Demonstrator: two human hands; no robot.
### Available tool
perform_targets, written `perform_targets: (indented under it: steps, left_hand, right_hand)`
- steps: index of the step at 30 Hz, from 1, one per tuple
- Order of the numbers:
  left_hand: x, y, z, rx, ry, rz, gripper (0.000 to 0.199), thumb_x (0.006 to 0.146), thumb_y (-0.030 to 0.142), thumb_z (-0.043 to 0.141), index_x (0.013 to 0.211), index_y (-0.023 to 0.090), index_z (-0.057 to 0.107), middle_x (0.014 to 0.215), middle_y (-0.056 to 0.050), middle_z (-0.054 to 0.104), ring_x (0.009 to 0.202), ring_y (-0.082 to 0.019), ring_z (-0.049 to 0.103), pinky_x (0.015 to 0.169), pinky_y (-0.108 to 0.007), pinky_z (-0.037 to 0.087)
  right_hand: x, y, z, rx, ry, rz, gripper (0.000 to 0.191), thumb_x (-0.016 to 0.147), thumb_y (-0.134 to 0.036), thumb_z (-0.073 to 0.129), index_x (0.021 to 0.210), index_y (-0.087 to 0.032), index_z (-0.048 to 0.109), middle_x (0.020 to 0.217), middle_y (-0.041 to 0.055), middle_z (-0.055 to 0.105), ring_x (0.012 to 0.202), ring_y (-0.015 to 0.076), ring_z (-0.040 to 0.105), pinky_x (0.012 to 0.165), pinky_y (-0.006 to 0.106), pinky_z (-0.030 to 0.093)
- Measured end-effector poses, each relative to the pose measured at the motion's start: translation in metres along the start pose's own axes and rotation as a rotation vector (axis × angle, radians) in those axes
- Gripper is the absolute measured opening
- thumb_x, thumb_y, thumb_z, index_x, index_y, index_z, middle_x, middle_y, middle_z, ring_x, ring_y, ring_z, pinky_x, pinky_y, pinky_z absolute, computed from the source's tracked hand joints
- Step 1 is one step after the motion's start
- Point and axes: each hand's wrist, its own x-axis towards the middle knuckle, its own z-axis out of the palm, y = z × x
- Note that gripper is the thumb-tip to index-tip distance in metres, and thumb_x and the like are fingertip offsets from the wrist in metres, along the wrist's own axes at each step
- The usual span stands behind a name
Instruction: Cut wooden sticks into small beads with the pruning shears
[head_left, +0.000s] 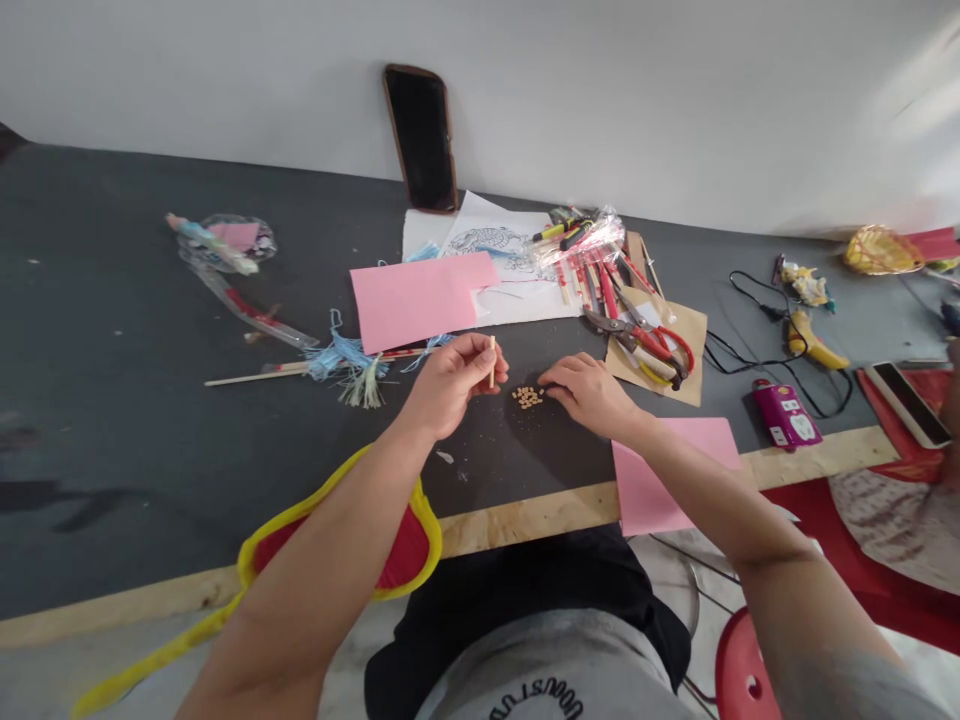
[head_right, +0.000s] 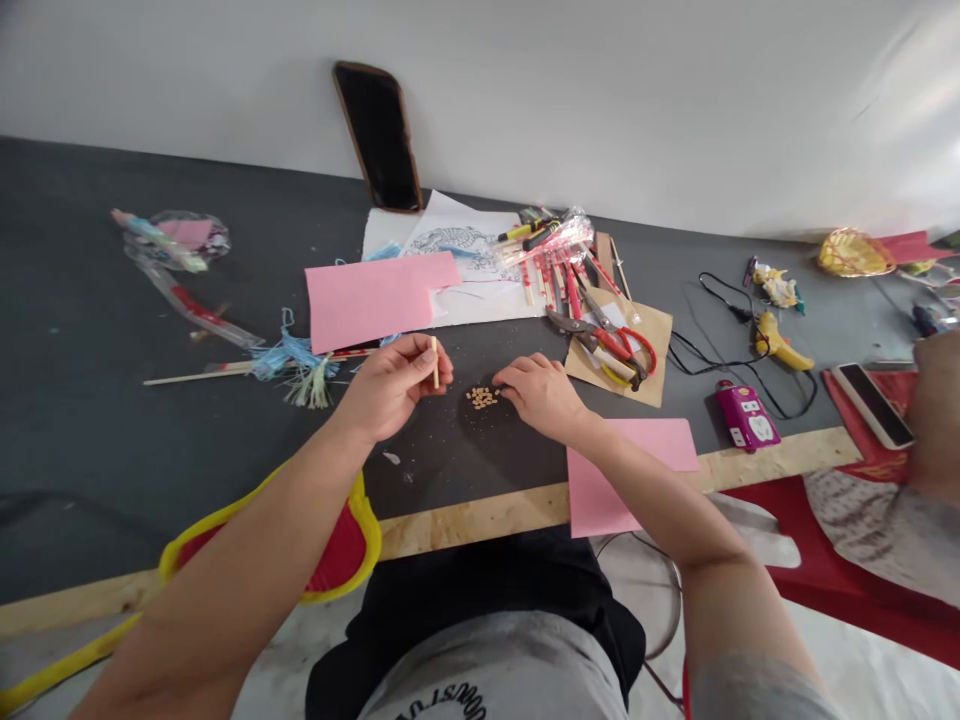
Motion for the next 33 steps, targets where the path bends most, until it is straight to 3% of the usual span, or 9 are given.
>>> perform_targets:
  steps: [6,12,15,25,30,33]
  left_hand:
    - [-0.003,0.0,0.004,0.026,-0.033,-0.068,0.039,0.077,0.047,0.079,0.098,0.019,0.063,0.077,0.001,0.062,0.061,-0.011,0.06,0.048,-0.021,0.049]
    - [-0.003,-0.001,0.004,0.102,-0.062,-0.17,0.035,0.076,0.044,0.08,0.095,0.017,0.065,0.082,-0.002,0.063,0.06,-0.011,0.062,0.046,-0.022,0.051]
    - [-0.006,0.003,0.007,0.115,-0.112,-0.207,0.035,0.075,0.043,0.081,0.092,0.017,0.067,0.08,-0.002,0.064,0.058,-0.012,0.061,0.043,-0.022,0.049]
    - [-0.013,0.007,0.012,0.231,-0.192,-0.206,0.034,0.082,0.052,0.074,0.088,0.019,0.067,0.064,-0.001,0.062,0.052,-0.012,0.058,0.043,-0.022,0.046]
    - [-0.014,0.009,0.015,0.345,-0.169,-0.155,0.029,0.087,0.047,0.069,0.086,0.019,0.066,0.065,-0.001,0.061,0.053,-0.012,0.058,0.047,-0.022,0.046]
    - [-0.015,0.01,0.017,0.403,-0.137,-0.119,0.025,0.087,0.043,0.069,0.084,0.019,0.067,0.067,-0.001,0.062,0.053,-0.011,0.057,0.047,-0.022,0.044]
  right_hand:
    - [0.009,0.0,-0.003,-0.079,-0.037,-0.037,0.019,0.099,-0.021,0.052,0.096,-0.022,0.07,0.111,0.0079,0.07,0.104,0.0252,0.055,0.085,0.036,0.04]
    - [0.018,-0.003,-0.011,0.169,0.215,-0.196,0.016,0.1,-0.018,0.046,0.095,-0.02,0.061,0.094,0.0067,0.068,0.091,0.0198,0.06,0.084,0.031,0.044]
    - [0.021,-0.01,-0.008,0.182,0.28,-0.266,0.02,0.102,-0.022,0.042,0.092,-0.022,0.06,0.093,0.0072,0.068,0.091,0.0208,0.06,0.085,0.033,0.045]
    - [0.017,-0.009,0.006,0.141,0.335,-0.359,0.025,0.104,-0.019,0.038,0.099,-0.022,0.062,0.099,0.0077,0.068,0.093,0.0205,0.063,0.087,0.037,0.047]
    - [0.017,-0.006,0.011,0.195,0.453,-0.463,0.019,0.104,-0.019,0.042,0.101,-0.023,0.06,0.098,0.0059,0.069,0.091,0.018,0.065,0.083,0.035,0.052]
    - [0.017,-0.004,0.013,0.221,0.449,-0.5,0.02,0.105,-0.02,0.041,0.103,-0.023,0.06,0.099,0.0054,0.069,0.094,0.0174,0.066,0.085,0.036,0.053]
